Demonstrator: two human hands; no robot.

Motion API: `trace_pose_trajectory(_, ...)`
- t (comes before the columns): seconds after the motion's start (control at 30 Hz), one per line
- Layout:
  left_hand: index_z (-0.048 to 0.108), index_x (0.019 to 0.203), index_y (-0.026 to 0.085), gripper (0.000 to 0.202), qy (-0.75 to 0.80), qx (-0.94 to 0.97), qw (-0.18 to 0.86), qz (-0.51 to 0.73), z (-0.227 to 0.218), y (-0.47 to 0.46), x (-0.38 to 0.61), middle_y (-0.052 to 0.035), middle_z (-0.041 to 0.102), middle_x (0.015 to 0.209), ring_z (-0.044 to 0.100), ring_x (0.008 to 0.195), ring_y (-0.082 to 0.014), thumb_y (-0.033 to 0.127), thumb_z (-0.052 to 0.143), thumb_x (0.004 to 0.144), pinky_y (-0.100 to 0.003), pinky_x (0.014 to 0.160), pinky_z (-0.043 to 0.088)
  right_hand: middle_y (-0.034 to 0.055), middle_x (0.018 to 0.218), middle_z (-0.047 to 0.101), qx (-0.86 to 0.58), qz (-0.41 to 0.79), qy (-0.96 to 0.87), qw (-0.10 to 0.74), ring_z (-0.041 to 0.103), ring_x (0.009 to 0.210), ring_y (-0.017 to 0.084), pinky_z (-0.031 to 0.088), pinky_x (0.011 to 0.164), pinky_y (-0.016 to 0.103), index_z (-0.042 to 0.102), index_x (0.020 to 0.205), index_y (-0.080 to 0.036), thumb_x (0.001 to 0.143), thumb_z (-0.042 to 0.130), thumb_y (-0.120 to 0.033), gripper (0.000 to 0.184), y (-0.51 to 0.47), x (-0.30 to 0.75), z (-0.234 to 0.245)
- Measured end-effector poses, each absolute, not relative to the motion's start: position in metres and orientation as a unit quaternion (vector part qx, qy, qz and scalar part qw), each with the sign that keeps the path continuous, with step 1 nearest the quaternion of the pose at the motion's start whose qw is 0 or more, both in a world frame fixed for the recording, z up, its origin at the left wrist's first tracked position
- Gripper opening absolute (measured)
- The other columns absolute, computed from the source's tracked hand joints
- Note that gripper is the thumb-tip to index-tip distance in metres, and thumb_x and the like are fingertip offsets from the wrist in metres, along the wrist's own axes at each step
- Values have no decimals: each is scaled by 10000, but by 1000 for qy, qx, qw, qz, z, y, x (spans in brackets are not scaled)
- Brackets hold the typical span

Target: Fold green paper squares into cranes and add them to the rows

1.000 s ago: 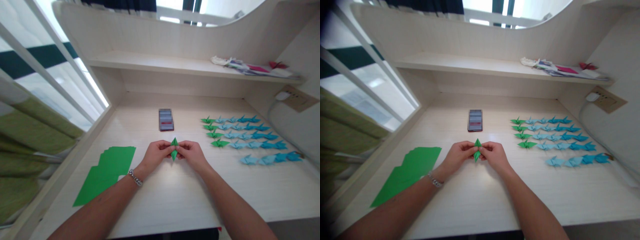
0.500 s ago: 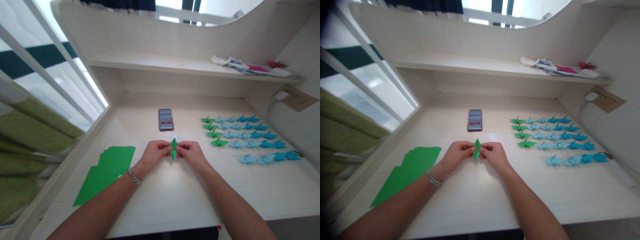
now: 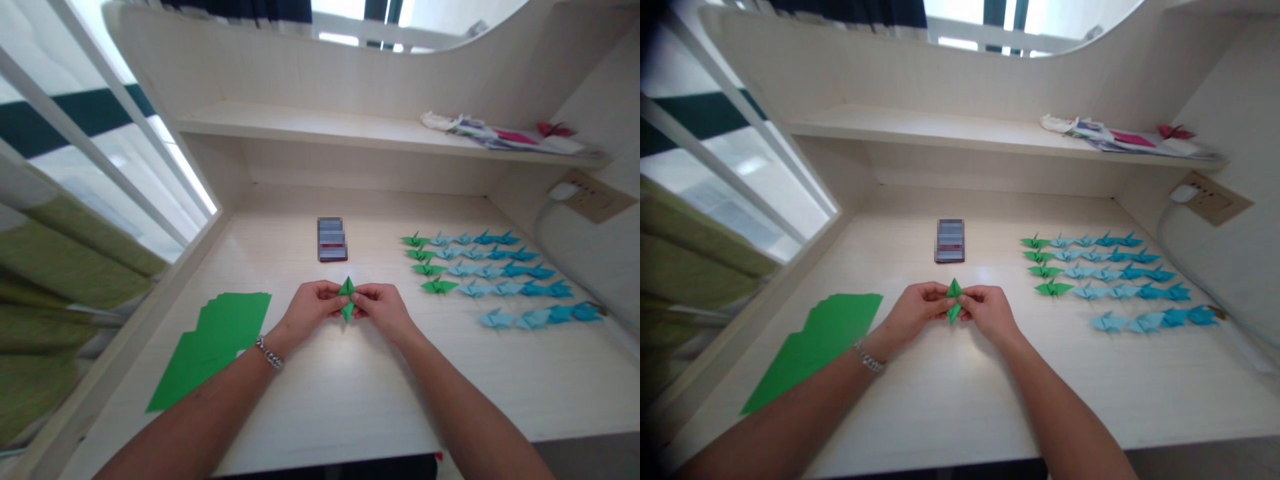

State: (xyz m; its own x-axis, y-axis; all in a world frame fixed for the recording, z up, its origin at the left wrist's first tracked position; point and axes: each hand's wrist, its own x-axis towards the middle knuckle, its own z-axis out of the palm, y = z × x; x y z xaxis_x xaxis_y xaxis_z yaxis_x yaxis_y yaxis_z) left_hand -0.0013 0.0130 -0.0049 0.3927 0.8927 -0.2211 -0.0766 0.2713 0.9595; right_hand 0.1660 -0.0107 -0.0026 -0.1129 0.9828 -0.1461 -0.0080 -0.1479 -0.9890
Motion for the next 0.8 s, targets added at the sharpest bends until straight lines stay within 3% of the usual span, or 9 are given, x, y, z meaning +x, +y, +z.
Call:
trace_pose_trajectory(0.2, 663, 939, 104, 342, 390, 483, 695, 362, -7, 14, -3, -88, 706, 801, 639, 674, -155, 244, 760, 642, -301, 663, 495, 34, 632, 675, -509, 550, -490, 445, 591, 512, 120, 513, 523, 253, 709, 868, -141, 699, 689, -366, 282, -12, 165, -2)
trace_pose_trajectory(0.43, 676, 843, 101, 286, 428, 506, 654, 364, -6, 15, -1, -73, 701, 763, 621, 638, -140, 267, 765, 628, -262, 608, 478, 15, 581, 652, -511, 549, -480, 456, 594, 483, 124, 510, 500, 249, 645, 807, -136, 678, 703, -341, 249, -11, 161, -3)
trace_pose_trajectory(0.8, 696, 840, 99, 261, 418, 536, 644, 350, -2, 15, -5, -76, 705, 730, 624, 631, -147, 279, 742, 656, -271, 619, 480, 39, 654, 684, -504, 560, -495, 433, 608, 524, 130, 514, 530, 255, 678, 820, -137, 701, 681, -376, 266, -12, 162, -4)
